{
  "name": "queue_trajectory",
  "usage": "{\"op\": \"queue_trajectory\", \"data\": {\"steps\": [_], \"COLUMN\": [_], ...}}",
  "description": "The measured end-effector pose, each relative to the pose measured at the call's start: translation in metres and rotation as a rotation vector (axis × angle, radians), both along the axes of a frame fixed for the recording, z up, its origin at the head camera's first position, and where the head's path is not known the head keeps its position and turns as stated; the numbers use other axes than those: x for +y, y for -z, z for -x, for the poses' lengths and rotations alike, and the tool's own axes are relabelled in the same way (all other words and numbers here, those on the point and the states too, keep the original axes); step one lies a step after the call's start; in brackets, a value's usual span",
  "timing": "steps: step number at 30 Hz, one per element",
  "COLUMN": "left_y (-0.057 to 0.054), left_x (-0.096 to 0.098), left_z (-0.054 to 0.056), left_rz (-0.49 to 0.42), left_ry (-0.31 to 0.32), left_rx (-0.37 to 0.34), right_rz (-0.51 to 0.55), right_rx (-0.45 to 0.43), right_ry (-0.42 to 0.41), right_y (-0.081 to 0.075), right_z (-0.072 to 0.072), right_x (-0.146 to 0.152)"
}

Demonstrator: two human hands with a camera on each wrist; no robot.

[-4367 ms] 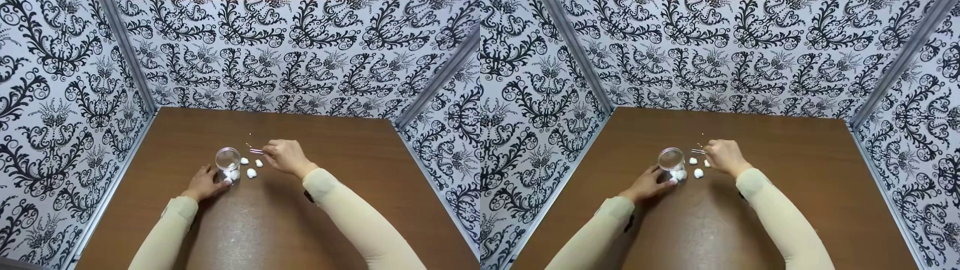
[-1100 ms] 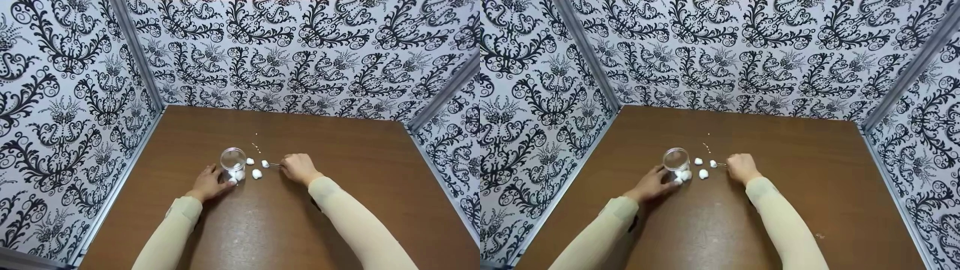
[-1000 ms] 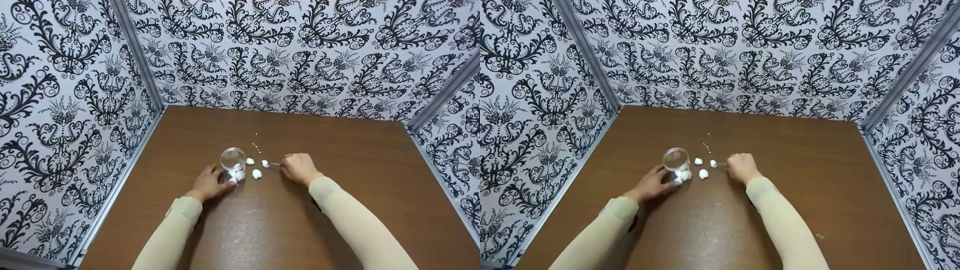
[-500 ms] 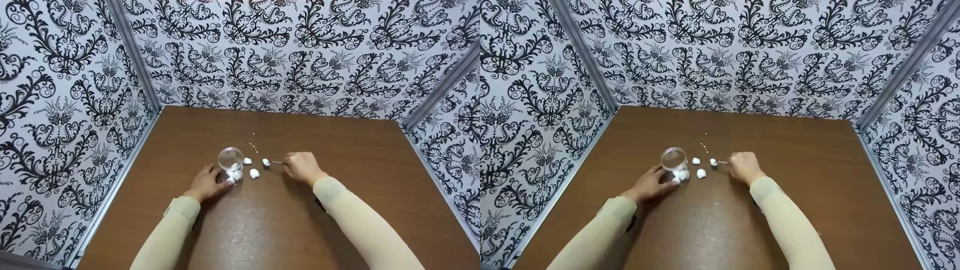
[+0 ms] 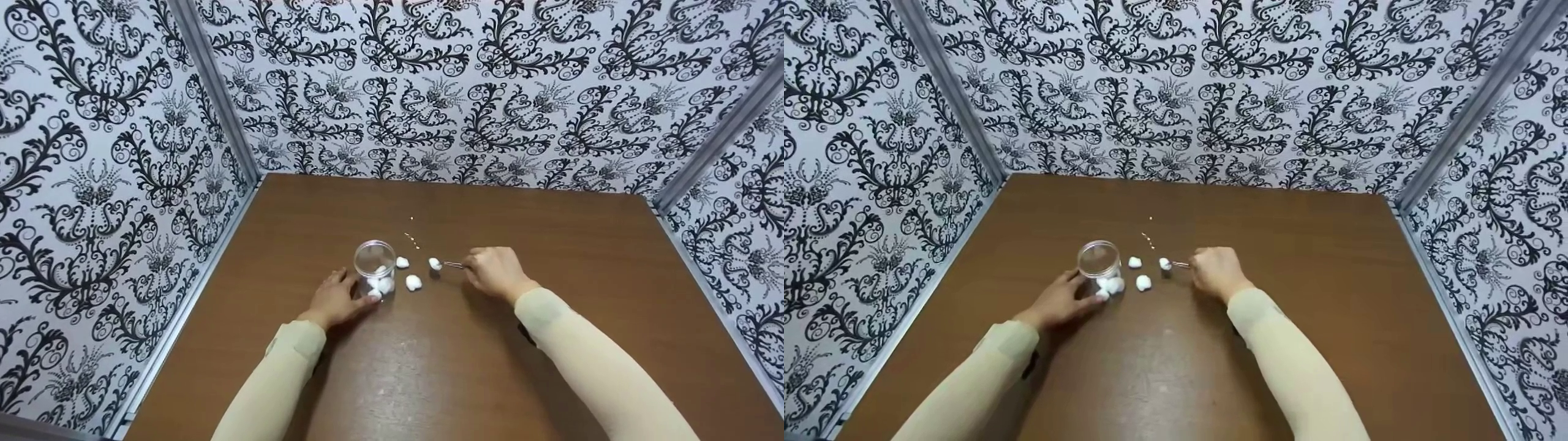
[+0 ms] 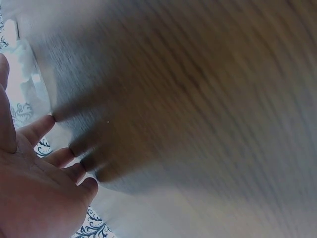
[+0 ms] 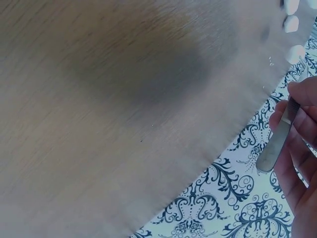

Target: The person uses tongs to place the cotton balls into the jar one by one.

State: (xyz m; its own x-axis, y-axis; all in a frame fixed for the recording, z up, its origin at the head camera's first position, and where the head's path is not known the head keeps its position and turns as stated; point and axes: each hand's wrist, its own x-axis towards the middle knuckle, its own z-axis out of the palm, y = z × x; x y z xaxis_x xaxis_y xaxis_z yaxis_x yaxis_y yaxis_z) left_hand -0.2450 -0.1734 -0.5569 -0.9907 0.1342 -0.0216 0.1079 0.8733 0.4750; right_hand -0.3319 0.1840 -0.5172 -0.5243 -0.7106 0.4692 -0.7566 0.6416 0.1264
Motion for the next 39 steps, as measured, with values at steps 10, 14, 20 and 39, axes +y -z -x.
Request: {"op": "queue_trajectory", "data": {"steps": [10, 14, 20, 39], "left_y": [-0.001, 0.000, 0.000, -0.003], "left_x": [0.000, 0.000, 0.000, 0.001], "left_z": [0.000, 0.000, -0.001, -0.003], "left_rz": [0.010, 0.011, 0.009, 0.008], "left_ry": [-0.011, -0.011, -0.013, -0.032], "left_rx": [-0.021, -0.013, -0.013, -0.060], "right_rz": [0.003, 0.013, 0.050, 0.113], "right_rx": [0.001, -0.002, 0.036, 0.081], "right_ry": [-0.003, -0.012, -0.047, -0.111], "right_y": [-0.002, -0.004, -0.012, -0.063], "right_z": [-0.002, -0.001, 0.001, -0.006], "right_x": [-0.002, -0.004, -0.010, -0.054]}}
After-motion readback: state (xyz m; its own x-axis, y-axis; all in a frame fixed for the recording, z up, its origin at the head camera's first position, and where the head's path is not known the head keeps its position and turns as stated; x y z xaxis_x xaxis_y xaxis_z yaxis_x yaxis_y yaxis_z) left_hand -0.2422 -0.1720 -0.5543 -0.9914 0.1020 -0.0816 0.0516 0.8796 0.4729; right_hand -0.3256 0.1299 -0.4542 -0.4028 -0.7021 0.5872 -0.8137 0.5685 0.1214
